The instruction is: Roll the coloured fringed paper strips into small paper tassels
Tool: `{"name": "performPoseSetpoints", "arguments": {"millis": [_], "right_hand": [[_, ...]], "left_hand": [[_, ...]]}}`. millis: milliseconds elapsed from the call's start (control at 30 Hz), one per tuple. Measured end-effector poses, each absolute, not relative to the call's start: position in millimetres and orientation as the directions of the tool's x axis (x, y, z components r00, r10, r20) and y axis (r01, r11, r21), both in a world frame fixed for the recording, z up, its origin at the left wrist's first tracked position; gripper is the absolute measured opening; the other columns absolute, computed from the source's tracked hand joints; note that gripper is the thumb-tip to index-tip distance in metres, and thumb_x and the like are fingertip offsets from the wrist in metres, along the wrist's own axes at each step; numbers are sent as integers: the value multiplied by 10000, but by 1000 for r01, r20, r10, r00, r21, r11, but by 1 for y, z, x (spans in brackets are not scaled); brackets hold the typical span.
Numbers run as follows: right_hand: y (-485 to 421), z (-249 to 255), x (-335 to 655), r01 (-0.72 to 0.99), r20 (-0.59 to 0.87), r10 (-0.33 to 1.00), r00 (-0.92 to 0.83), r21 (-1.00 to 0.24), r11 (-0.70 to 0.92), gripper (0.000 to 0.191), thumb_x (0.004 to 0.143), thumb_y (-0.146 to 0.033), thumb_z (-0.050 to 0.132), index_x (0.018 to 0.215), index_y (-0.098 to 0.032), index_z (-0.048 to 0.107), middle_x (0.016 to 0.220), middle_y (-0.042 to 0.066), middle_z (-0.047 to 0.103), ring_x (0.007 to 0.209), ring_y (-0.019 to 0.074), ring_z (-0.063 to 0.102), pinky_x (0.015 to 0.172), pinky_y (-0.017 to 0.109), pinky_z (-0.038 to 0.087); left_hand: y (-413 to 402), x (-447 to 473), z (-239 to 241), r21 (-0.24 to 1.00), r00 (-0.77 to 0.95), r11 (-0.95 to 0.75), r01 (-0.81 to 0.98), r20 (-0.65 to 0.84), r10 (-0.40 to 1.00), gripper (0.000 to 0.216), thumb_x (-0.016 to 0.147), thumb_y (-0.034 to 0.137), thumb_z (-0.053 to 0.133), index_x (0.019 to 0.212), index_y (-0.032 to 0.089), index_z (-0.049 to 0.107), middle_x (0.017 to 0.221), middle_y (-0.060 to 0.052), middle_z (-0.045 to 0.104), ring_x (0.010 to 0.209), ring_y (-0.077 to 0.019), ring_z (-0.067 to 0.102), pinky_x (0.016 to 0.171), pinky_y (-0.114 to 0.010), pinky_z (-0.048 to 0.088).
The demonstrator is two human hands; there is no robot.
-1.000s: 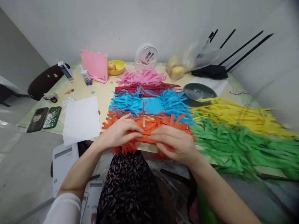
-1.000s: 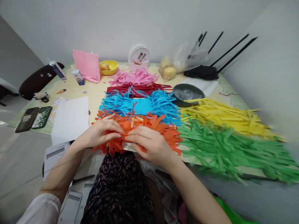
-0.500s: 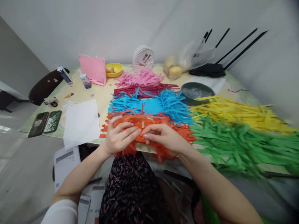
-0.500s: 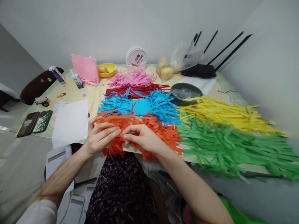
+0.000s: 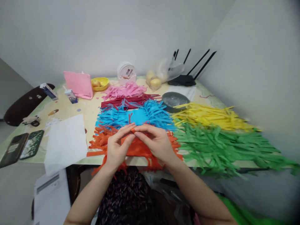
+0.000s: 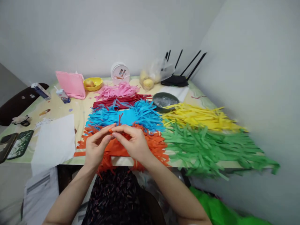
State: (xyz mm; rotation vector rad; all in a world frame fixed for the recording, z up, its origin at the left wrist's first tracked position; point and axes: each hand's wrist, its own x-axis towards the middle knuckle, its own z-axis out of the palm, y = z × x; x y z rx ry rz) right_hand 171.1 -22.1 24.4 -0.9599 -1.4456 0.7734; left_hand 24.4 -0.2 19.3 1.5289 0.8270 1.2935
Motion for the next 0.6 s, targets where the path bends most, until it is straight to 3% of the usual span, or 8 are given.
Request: {"name": "performPoseSetpoints", "arguments": {"millis": [167,267,333,367,433,500,600], "right_hand": [[-7,21,187,479,615,785,-74,-669,569,138,936,-239,560,1029,-222,661,989,66,723,907,187,685,825,319,553],[36,24,243,693,597,800,-59,-552,463,160,939,-309,563,978,-219,690,997,70,738,969,216,667,909,358,514],[78,24,297,862,402,901,163,-503,68,275,989,-290,451,1016,-193,707,1066,88,734,1024,215,661,930,339,495],[99,22,324,899,250,930,268,-411,-149,330,1010,-284,395,1050,-190,708,1098,90,728,1065,214,651,956,337,480],[136,13,367,898,132,934,331,-349,-269,310,992,-269,453,1030,-115,719,1079,150,720,1063,259,655,951,374,485],[162,-3,392,898,37,938,346,-304,-319,252,962,-295,557,1063,-109,694,1091,132,701,1025,241,662,922,400,514],[181,-29,401,904,-56,938,343,-251,-346,333,931,-345,630,1195,-142,617,1200,103,635,1041,214,642,889,412,546]], "left_hand": [[17,48,4,944,-13,-307,-118,307,952,148,830,312,718,917,219,793,1010,-57,779,1014,-210,705,990,-348,512],[30,47,-2,946,-144,-306,-105,290,946,163,828,336,718,894,201,781,874,-37,773,874,-174,706,895,-297,528],[37,41,-2,951,-190,-294,-98,272,943,194,838,361,705,910,193,772,807,-19,745,821,-151,681,860,-267,516],[39,37,-2,953,-196,-287,-91,266,944,212,846,373,695,925,191,769,793,-14,730,815,-146,667,858,-260,508],[40,32,0,959,-190,-278,-61,262,946,239,865,390,670,956,191,766,792,-9,707,821,-142,646,865,-252,493],[38,28,3,965,-162,-263,-4,259,952,260,880,402,647,989,198,764,817,-14,706,830,-146,641,865,-251,486],[34,29,5,965,-72,-246,87,252,965,292,890,409,626,1052,204,756,884,-31,728,875,-165,658,881,-266,489]]}}
